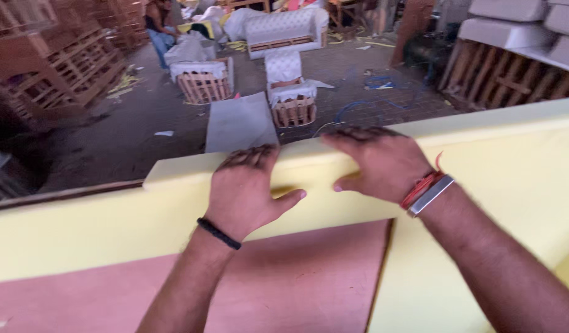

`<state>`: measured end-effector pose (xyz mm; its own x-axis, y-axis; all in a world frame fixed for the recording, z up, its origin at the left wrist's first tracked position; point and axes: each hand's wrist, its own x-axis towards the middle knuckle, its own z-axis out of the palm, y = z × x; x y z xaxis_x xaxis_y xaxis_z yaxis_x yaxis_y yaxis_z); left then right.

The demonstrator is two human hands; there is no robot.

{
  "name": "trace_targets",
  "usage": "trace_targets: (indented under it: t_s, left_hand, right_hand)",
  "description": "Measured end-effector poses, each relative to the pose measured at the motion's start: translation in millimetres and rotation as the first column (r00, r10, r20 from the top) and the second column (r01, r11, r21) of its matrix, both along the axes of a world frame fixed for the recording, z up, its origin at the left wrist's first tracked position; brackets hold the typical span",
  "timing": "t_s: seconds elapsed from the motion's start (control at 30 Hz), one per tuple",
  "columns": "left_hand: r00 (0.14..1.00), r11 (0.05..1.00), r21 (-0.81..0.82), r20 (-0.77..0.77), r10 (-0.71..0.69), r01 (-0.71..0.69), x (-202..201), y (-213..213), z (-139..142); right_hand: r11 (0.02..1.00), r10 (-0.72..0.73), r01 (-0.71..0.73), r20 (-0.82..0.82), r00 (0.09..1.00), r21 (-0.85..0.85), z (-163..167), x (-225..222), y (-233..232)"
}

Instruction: The person stirs and applies glue with a stick along the top edge of a foam-covered furniture frame, then presses and aligns a strip of yellow foam onto the glued edge. They then measure the frame with a tape measure, cut a foam sheet with a hand saw blade, and handle the cut foam strip.

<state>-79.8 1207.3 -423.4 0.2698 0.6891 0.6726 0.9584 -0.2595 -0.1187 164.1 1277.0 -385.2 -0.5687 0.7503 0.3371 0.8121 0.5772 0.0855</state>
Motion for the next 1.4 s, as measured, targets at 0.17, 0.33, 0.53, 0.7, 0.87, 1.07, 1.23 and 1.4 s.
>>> trace_targets:
  t_s: [0.17,0.33,0.53,0.7,0.87,1.07,1.23,1.4]
  left_hand:
    - [0.996,0.998,-0.016,-0.06,0.061,-0.062,37.1,2.3,4.6]
    - [0.981,0.986,-0.075,-0.116,-0.158,0.15,154.6,45.1,11.5]
    - [0.971,0.971,-0.006,-0.018,-0.24,0.24,191.3,61.8,4.1]
    - [0.999,0.988,-0.152,-0.033,-0.007,0.002,217.4,88.0,1.7]
    - [0.993,0.963,-0.243,0.003,-0.117,0.114,326.4,135.7,16.1]
    - [0.986,0.969,-0.188,-0.027,-0.167,0.159,341.1,142.9,11.4]
    - [0.991,0.937,-0.344,-0.089,-0.103,0.067,386.0,166.5,11.0]
    - [0.97,0.912,-0.361,-0.071,-0.234,0.193,459.8,197.2,10.5]
  right_hand:
    - [0.95,-0.289,0.299,0.106,0.952,-0.096,18.0,91.5,8.0]
    - [0.984,-0.181,0.181,0.047,0.982,0.005,-33.5,116.9,48.1]
    - [0.994,0.083,-0.085,-0.03,0.996,-0.067,-20.5,194.7,80.9]
    - [0.993,-0.032,0.038,-0.056,0.998,0.112,-21.7,277.0,120.5]
    - [0.958,0.146,-0.117,-0.094,0.985,0.263,-60.1,285.3,148.8]
    - [0.994,-0.03,0.039,-0.081,0.996,0.106,-23.5,362.4,146.4]
    - [0.981,-0.059,0.086,-0.156,0.986,0.175,-40.5,406.1,163.5]
    - [0.993,-0.105,0.112,-0.131,0.986,0.048,-54.9,425.0,183.8]
